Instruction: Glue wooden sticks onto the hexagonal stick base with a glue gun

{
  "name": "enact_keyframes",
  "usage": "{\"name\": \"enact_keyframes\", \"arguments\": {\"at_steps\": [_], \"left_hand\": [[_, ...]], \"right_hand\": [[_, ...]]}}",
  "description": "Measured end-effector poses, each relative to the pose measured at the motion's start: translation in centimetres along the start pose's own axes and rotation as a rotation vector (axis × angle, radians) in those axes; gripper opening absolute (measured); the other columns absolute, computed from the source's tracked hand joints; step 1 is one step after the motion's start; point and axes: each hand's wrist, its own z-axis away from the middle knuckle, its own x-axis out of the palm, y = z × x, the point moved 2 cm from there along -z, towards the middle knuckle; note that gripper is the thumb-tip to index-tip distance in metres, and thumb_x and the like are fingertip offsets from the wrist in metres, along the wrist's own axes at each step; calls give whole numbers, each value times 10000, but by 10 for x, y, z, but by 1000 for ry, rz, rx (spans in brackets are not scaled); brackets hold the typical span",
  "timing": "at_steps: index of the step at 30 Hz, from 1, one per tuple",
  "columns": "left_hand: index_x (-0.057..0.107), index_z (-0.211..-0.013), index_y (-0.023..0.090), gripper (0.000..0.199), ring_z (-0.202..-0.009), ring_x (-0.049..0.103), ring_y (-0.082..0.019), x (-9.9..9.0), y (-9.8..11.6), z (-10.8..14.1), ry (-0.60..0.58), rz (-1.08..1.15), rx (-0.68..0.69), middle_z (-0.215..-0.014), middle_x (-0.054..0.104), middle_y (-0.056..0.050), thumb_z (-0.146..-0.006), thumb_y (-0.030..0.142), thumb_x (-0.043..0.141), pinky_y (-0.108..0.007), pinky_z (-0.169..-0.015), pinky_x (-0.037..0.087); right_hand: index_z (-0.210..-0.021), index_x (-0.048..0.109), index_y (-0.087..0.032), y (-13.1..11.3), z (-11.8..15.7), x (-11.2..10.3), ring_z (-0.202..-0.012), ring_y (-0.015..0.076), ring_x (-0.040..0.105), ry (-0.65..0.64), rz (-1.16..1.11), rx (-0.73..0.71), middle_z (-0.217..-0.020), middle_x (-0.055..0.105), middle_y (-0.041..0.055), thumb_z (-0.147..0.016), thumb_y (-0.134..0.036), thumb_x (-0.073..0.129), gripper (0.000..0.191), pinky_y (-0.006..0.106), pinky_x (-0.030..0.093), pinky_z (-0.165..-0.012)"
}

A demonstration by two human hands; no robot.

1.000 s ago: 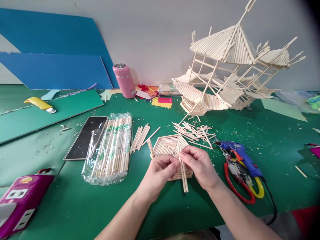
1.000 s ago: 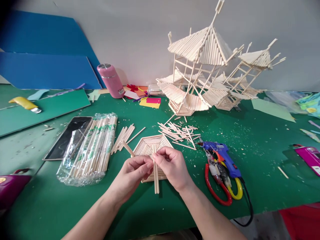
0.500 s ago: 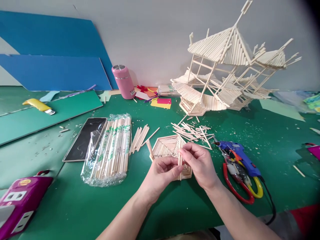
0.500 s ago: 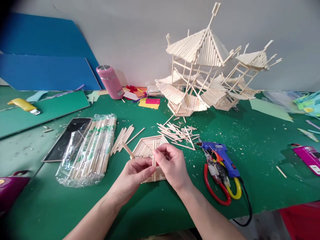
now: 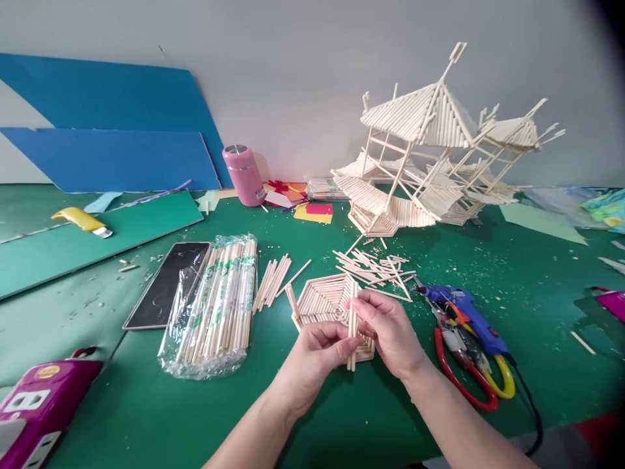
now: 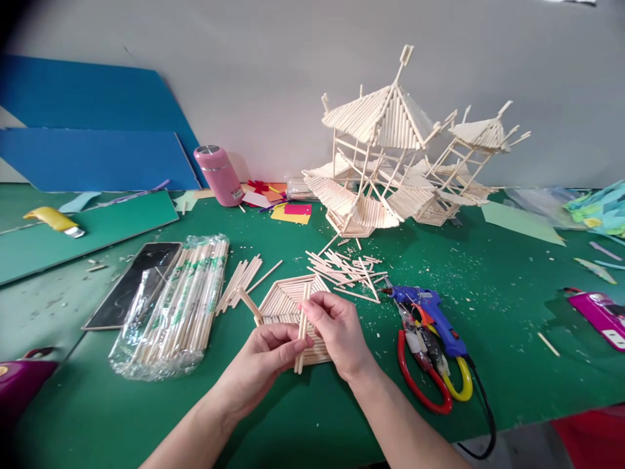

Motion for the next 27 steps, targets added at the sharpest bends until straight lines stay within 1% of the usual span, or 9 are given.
{"name": "enact_keyframes", "arguments": {"at_steps": [4,7,10,12,16,20,22,25,27], "left_hand": [[701,-712,102,212,-525,431,-91,2,0,2,-21,136,-84,-553,560,-25,-689,311,671,-214,-534,319],[702,-699,91,263,-550,458,-111,7,2,3,-29,242,-115,-586,581,-50,-714,338,613,-228,-540,351],[695,-700,89,234,-583,484,-114,12,3,4,-9,313,-143,-699,619,-68,-724,297,592,-231,-546,370],[695,-732,82,192,-584,492,-105,15,4,4,-1,329,-146,-717,626,-66,-724,250,604,-224,-553,376],[691,-734,70,161,-572,498,-90,18,5,7,-18,344,-169,-602,588,-34,-736,215,623,-202,-564,380],[686,-692,61,157,-619,521,-94,18,7,8,-41,342,-167,-645,607,-45,-719,212,652,-200,-613,397],[687,-688,64,156,-624,524,-95,18,7,8,-44,352,-162,-642,606,-42,-717,214,657,-202,-623,401],[688,-698,71,155,-624,525,-95,17,6,7,-51,370,-173,-643,600,-39,-722,221,656,-204,-621,402],[687,-709,71,163,-611,517,-91,16,4,6,-63,381,-180,-649,592,-37,-724,231,657,-205,-614,400]], "right_hand": [[-713,623,-150,1,-1,0,-445,48,231,-10,-154,56,-485,296,-83,-749,-317,613,171,190,208,-417],[-716,628,-144,0,-1,-2,-448,47,240,-16,-213,62,-481,299,-82,-747,-294,608,154,178,219,-413],[-717,634,-139,-1,1,-2,-444,41,244,-37,-245,74,-481,307,-80,-752,-287,601,155,166,225,-412],[-729,638,-139,-2,3,-2,-440,35,258,-65,-264,87,-484,315,-79,-759,-287,595,157,161,238,-420],[-737,646,-140,-3,6,-1,-431,27,294,-100,-275,77,-477,337,-76,-765,-278,597,148,150,251,-424],[-729,653,-143,-6,6,1,-427,28,329,-145,-296,71,-468,352,-73,-768,-273,598,146,145,267,-422],[-737,662,-140,-7,6,1,-436,29,324,-141,-298,70,-489,364,-66,-766,-284,599,160,146,268,-421],[-778,681,-130,-8,6,-1,-454,31,319,-125,-292,77,-535,387,-53,-765,-321,600,207,148,273,-421],[-815,689,-128,-8,6,-1,-457,32,337,-148,-285,79,-526,391,-53,-776,-332,595,228,147,289,-428]]}}
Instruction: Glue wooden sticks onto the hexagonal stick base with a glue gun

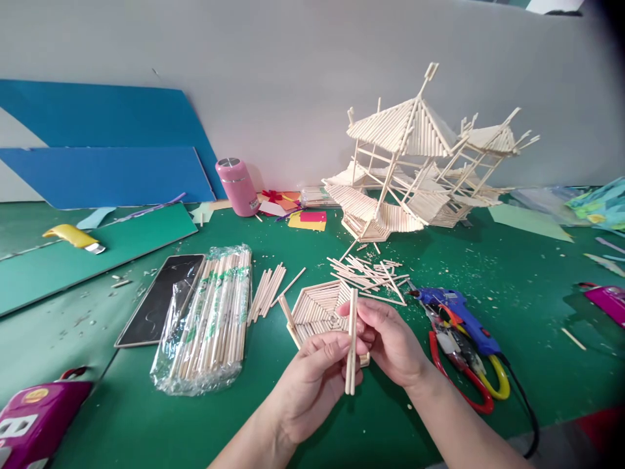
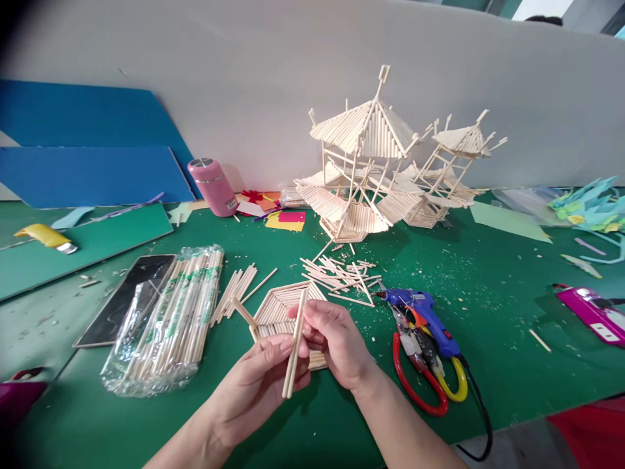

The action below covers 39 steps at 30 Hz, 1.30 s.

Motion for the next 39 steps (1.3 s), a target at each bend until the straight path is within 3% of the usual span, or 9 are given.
{"name": "enact_keyframes", "arguments": {"at_steps": [6,20,26,30,34,37,39], "left_hand": [[686,-709,56,181,-555,470,-67,-1,-3,-1,-50,18,6,-619,552,-23,-722,235,661,-189,-565,372],[679,-711,53,189,-560,485,-75,-5,-2,-4,-21,11,-9,-624,563,-30,-712,242,665,-197,-585,381],[679,-693,58,195,-570,502,-79,-4,-1,-3,10,-8,-1,-639,589,-36,-685,253,691,-202,-602,393],[685,-711,75,161,-598,529,-101,-7,5,-4,71,-22,60,-641,611,-41,-679,232,697,-226,-636,414],[689,-736,76,143,-666,541,-114,-15,13,-6,105,-34,147,-717,635,-62,-699,214,685,-224,-668,419],[689,-779,72,151,-701,545,-125,-20,17,-8,97,-59,213,-701,641,-75,-734,211,652,-217,-676,413],[683,-808,72,155,-682,539,-121,-22,18,-9,89,-58,236,-666,635,-70,-759,207,625,-214,-662,406]], "right_hand": [[-874,686,-144,2,0,-1,-415,34,433,-130,10,30,-455,489,-43,-840,-318,536,232,145,353,-427],[-794,638,-152,7,-1,-3,-385,53,484,-96,52,22,-446,514,-49,-843,-320,532,205,157,390,-395],[-875,654,-159,6,-1,-5,-461,63,454,-52,171,-38,-521,497,-38,-845,-358,512,247,182,367,-454],[-958,642,-182,-14,8,-27,-604,100,454,175,501,-230,-671,515,-7,-830,-365,526,252,221,377,-552],[-982,623,-204,-40,37,-79,-733,162,520,606,949,-392,-877,600,44,-785,-388,557,278,292,413,-666],[-968,625,-193,-52,65,-121,-700,185,551,876,1209,-392,-821,603,56,-760,-403,558,303,319,436,-662],[-995,609,-179,-53,81,-143,-716,202,552,928,1393,-326,-852,588,84,-759,-396,549,327,318,446,-631]]}}
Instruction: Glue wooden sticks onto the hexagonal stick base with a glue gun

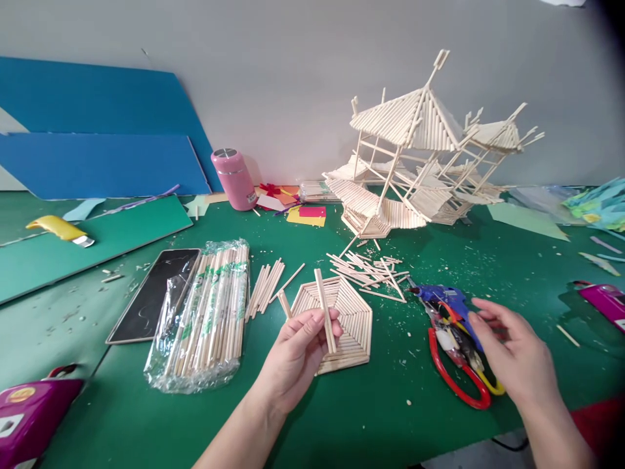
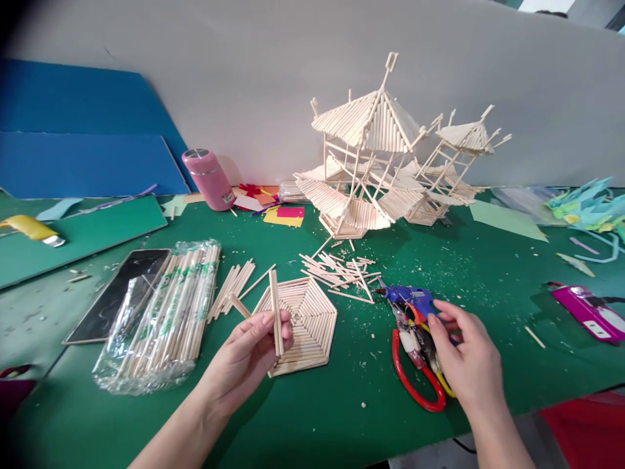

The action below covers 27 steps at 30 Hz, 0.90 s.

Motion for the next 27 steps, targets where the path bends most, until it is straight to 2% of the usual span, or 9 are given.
{"name": "enact_keyframes", "arguments": {"at_steps": [5,8,9,10,14,17,20,23,27], "left_hand": [[661,-819,82,136,-634,528,-112,-1,-1,0,18,58,-27,-640,618,-53,-752,197,632,-225,-634,401],[651,-777,95,102,-646,540,-116,0,-1,-1,-1,93,-32,-672,620,-53,-728,184,652,-232,-641,409],[650,-766,96,90,-658,547,-118,0,-1,-1,-8,102,-31,-690,624,-55,-726,177,652,-236,-653,414],[651,-761,97,82,-673,554,-122,0,-2,0,-10,107,-29,-710,629,-58,-725,171,651,-240,-667,419],[668,-763,92,94,-715,575,-133,2,-3,2,29,61,-9,-771,650,-73,-708,169,665,-236,-688,432],[680,-748,96,121,-710,586,-142,3,-4,4,85,14,11,-762,660,-69,-673,191,696,-242,-678,444],[683,-751,114,144,-638,581,-139,3,-5,6,127,-10,-9,-732,657,-53,-651,213,712,-242,-581,446],[686,-768,123,152,-524,534,-111,3,-5,7,112,-17,-16,-684,640,-38,-657,226,704,-218,-456,405],[698,-780,111,156,-564,540,-128,4,-2,8,60,-13,4,-666,634,-49,-679,227,671,-251,-540,449]], "right_hand": [[-1069,567,-160,28,11,-11,-908,289,551,-7,217,-13,-981,573,157,-739,-423,556,422,343,458,-603],[-1079,560,-147,12,22,-9,-911,294,535,184,133,-90,-983,568,146,-728,-416,572,443,401,434,-749],[-1072,560,-152,1,28,-5,-893,279,537,194,51,-106,-986,566,133,-734,-412,571,427,404,426,-773],[-1060,559,-167,-13,35,2,-854,253,545,126,-66,-94,-965,569,114,-758,-402,554,383,387,434,-758],[-1039,541,-208,-87,67,41,-777,187,554,-497,-526,-28,-895,588,67,-830,-333,510,246,283,445,-661],[-965,563,-195,-134,84,63,-651,132,495,-789,-738,-60,-799,564,32,-863,-327,466,193,241,399,-570],[-806,571,-169,-153,87,74,-540,92,385,-872,-830,-49,-625,457,-18,-877,-343,439,230,219,321,-482],[-702,551,-159,-152,85,80,-519,79,365,-859,-877,-9,-581,419,-31,-875,-354,447,281,217,286,-467],[-748,593,-148,-146,85,84,-466,50,334,-960,-1134,244,-574,415,-39,-856,-385,485,282,205,242,-437]]}}
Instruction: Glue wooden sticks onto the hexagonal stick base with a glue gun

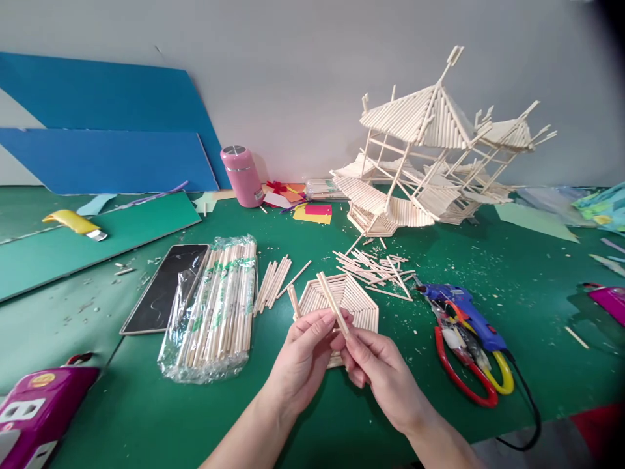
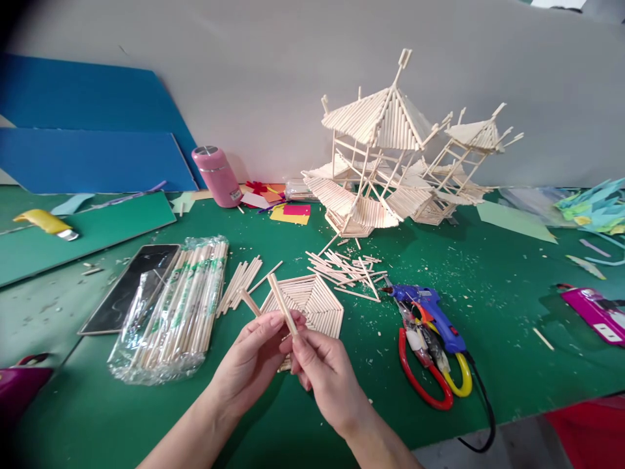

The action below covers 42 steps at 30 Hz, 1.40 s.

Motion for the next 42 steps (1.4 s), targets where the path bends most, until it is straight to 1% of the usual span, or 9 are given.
{"name": "enact_keyframes", "arguments": {"at_steps": [4,7,11,16,21,27,35,39,42], "left_hand": [[703,-799,92,196,-786,569,-199,2,3,1,1,15,13,-794,661,-102,-716,236,599,-305,-730,454],[696,-806,103,188,-807,567,-204,3,4,1,23,36,16,-822,660,-102,-725,229,583,-317,-761,441],[693,-826,108,183,-778,564,-188,0,4,0,33,5,42,-807,657,-94,-699,231,644,-289,-717,437],[699,-793,113,179,-659,536,-125,-3,3,-1,24,-11,42,-690,620,-41,-662,235,705,-239,-642,420],[687,-735,106,136,-581,487,-97,-3,4,0,-2,-44,40,-577,553,-10,-676,228,692,-212,-586,401],[677,-728,109,110,-544,468,-81,-3,6,1,-40,-115,129,-544,527,2,-713,217,662,-184,-529,385],[654,-691,111,148,-463,456,-81,-4,5,1,-19,-98,72,-535,522,-2,-687,258,677,-176,-405,341],[639,-670,116,148,-465,476,-86,-6,3,0,13,-89,74,-529,527,0,-679,257,685,-177,-408,366],[638,-673,126,130,-471,476,-81,-7,4,-2,39,-64,98,-517,526,12,-671,243,693,-179,-430,393]], "right_hand": [[-732,634,-130,1,3,-1,-430,18,271,-28,-338,146,-539,387,-53,-799,-376,579,261,183,195,-425],[-718,645,-124,0,6,-2,-421,11,253,-50,-436,218,-520,387,-55,-781,-365,606,252,173,188,-424],[-706,643,-120,1,9,-2,-411,6,243,-75,-486,266,-513,382,-58,-775,-351,615,242,165,186,-420],[-692,634,-118,3,10,1,-394,1,248,-116,-503,302,-508,379,-60,-776,-361,608,259,161,177,-409],[-687,632,-107,4,11,2,-389,2,254,-114,-485,303,-501,383,-57,-786,-360,595,274,166,172,-407],[-686,639,-109,6,13,2,-392,1,247,-100,-471,277,-497,385,-58,-781,-349,605,260,169,167,-411],[-843,676,-89,6,13,4,-399,15,326,-143,-528,261,-557,482,-9,-809,-376,554,313,173,213,-405],[-874,668,-86,10,13,5,-391,14,317,-157,-579,278,-537,480,-18,-825,-349,535,298,168,228,-397],[-943,641,-110,14,14,5,-365,21,282,-171,-557,305,-500,478,-29,-853,-396,474,344,173,221,-375]]}}
